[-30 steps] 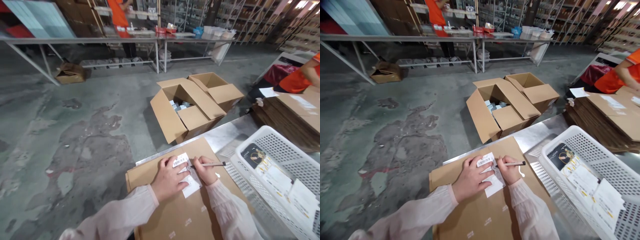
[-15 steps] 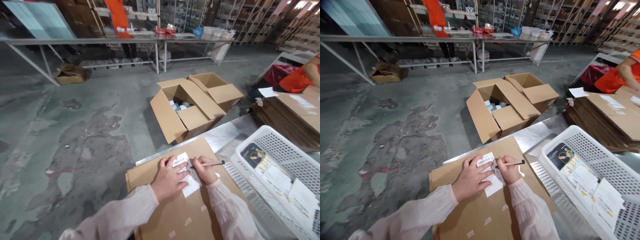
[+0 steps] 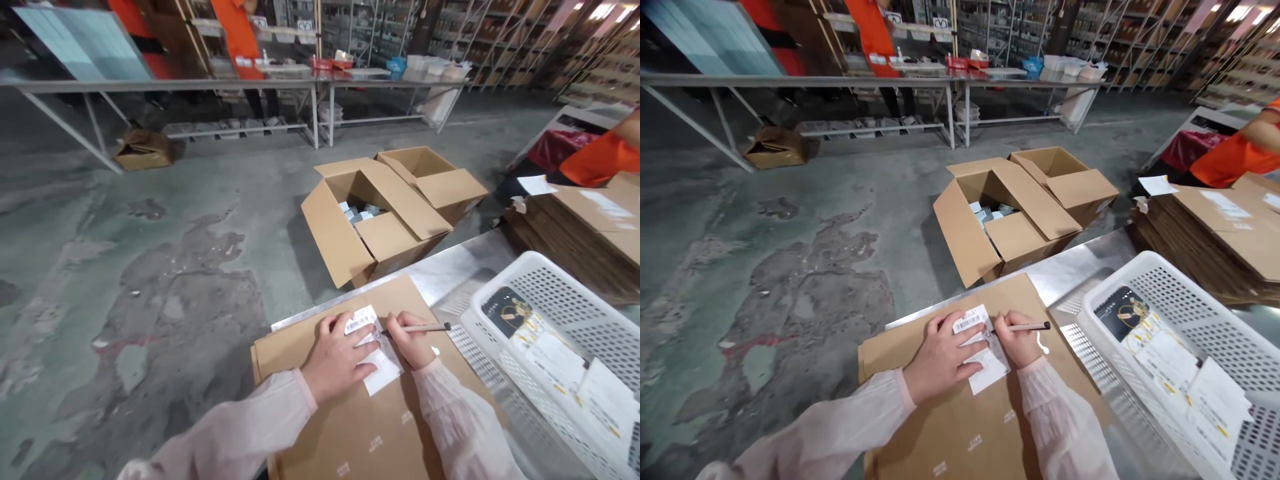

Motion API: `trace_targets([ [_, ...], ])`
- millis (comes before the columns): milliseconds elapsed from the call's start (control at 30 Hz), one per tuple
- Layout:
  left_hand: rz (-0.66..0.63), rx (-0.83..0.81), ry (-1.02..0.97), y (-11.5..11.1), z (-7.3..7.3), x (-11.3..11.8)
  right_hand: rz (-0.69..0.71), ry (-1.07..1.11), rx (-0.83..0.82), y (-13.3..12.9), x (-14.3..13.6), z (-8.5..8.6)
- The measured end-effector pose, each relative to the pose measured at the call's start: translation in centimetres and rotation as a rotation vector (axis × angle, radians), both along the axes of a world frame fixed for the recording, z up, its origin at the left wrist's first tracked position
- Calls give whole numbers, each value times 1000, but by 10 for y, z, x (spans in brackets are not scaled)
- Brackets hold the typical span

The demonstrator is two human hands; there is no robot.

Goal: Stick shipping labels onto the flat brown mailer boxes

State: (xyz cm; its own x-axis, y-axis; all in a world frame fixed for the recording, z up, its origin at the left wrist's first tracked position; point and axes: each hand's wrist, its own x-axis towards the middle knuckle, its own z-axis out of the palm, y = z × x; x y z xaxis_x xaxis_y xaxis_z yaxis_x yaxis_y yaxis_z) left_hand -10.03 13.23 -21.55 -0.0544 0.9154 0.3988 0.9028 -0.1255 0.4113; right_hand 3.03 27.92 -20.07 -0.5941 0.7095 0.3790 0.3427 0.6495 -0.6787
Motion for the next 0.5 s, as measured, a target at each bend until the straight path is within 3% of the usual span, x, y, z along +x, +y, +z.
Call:
trace_targets([
  [200,-6,-32,9,1,0,3,118,-56,-486,12,11,10],
  [267,-14,-47,34,-1,2,7,80,-66,-539,10,19,16],
  [400,-49,-60,103,-5,1,10,-197,-109,-439,20,59,45],
  [500,-58,-86,67,-6,-3,10,-476,-215,-332,45,119,91],
])
